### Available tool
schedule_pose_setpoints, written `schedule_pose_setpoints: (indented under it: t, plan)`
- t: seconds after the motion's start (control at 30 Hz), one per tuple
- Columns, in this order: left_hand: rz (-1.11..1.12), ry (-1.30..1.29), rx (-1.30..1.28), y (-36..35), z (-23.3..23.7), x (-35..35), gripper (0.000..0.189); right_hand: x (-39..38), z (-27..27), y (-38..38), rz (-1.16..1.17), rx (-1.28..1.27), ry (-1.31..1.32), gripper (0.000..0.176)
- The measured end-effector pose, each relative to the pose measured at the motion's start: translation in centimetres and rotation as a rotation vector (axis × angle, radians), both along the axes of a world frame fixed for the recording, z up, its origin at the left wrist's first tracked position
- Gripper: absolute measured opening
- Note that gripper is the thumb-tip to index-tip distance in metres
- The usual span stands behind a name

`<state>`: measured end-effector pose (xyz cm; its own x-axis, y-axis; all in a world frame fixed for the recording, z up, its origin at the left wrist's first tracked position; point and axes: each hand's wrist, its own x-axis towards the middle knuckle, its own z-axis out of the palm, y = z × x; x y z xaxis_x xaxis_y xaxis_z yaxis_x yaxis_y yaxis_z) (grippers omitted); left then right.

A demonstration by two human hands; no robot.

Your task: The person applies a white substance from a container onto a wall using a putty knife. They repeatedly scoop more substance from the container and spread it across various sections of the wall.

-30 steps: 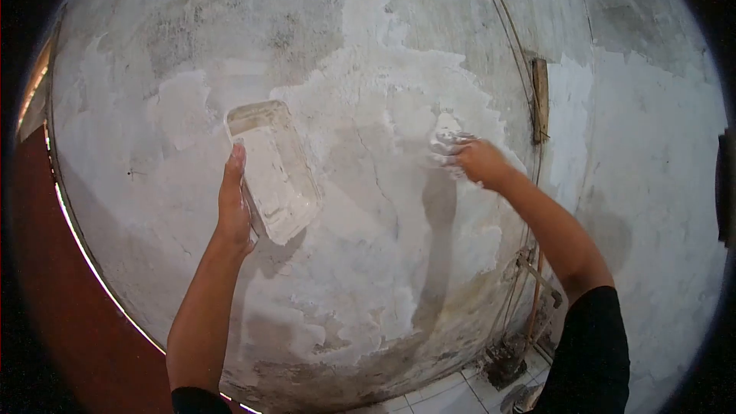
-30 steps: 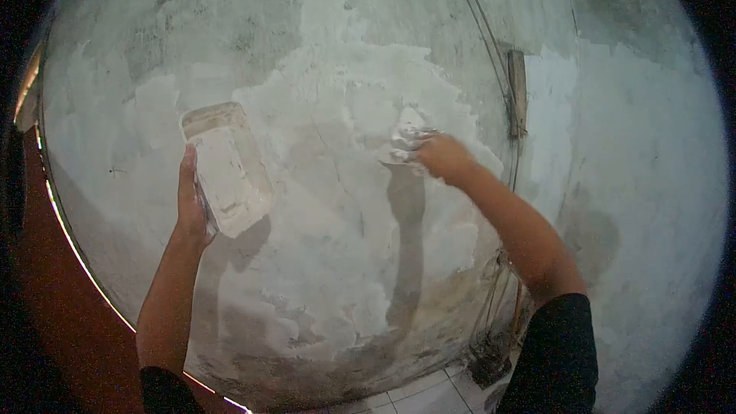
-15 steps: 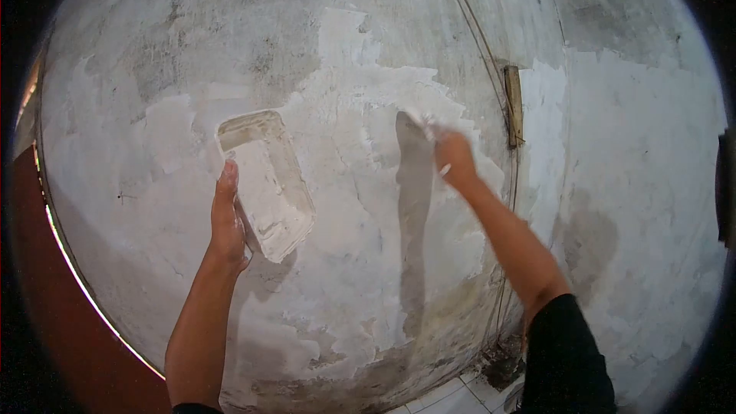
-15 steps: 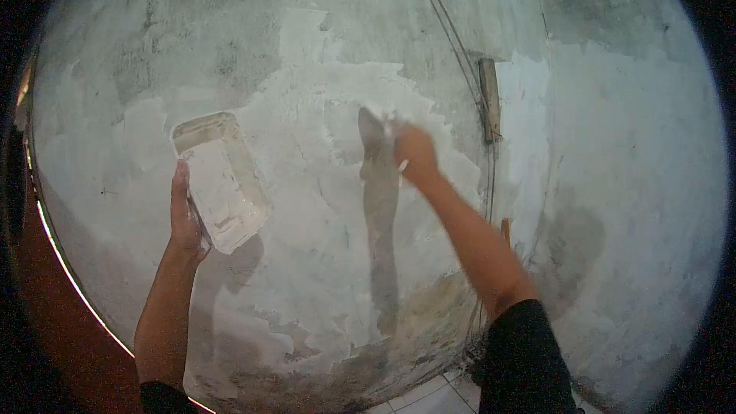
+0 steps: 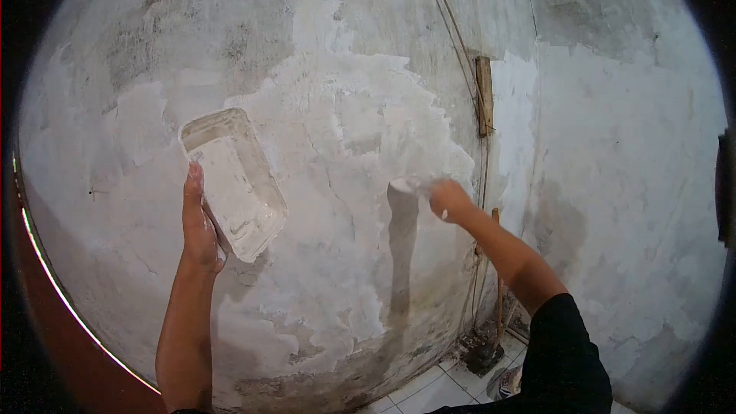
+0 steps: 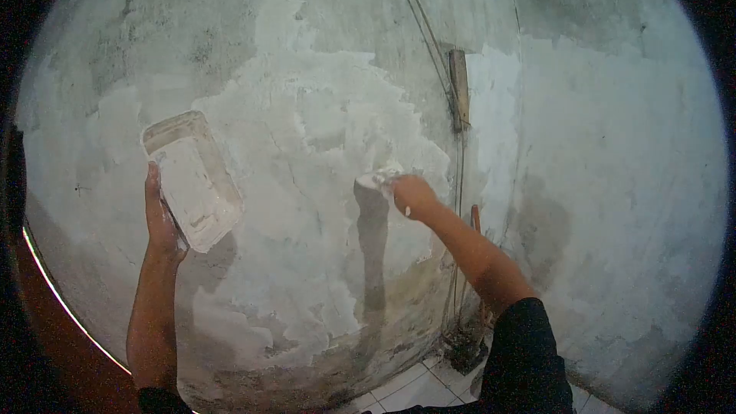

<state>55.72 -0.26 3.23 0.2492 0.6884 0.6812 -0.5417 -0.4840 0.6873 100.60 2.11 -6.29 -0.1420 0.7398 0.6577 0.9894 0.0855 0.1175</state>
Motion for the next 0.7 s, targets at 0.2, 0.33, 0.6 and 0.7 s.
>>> schedule_pose_setpoints:
  t: [0.2, 0.33, 0.6, 0.7]
  plan:
    - [0.052, 0.011, -0.035, 0.1, -0.1, 0.3, 0.072, 1.6, 8.3, 3.4, 0.209, 0.668, 0.183, 0.015]
    - [0.031, 0.046, -0.081, 0.1, -0.4, 0.3, 0.072, -3.8, 12.2, 3.2, 0.320, 0.642, 0.644, 0.018]
    - [-0.043, 0.049, -0.101, 1.6, -1.1, 1.2, 0.071, -5.1, 1.1, 3.1, 0.145, 0.298, -0.048, 0.033]
    - [-0.049, 0.043, -0.116, 1.9, -0.8, 3.0, 0.070, -3.1, -1.1, 0.7, 0.289, 0.246, -0.126, 0.043]
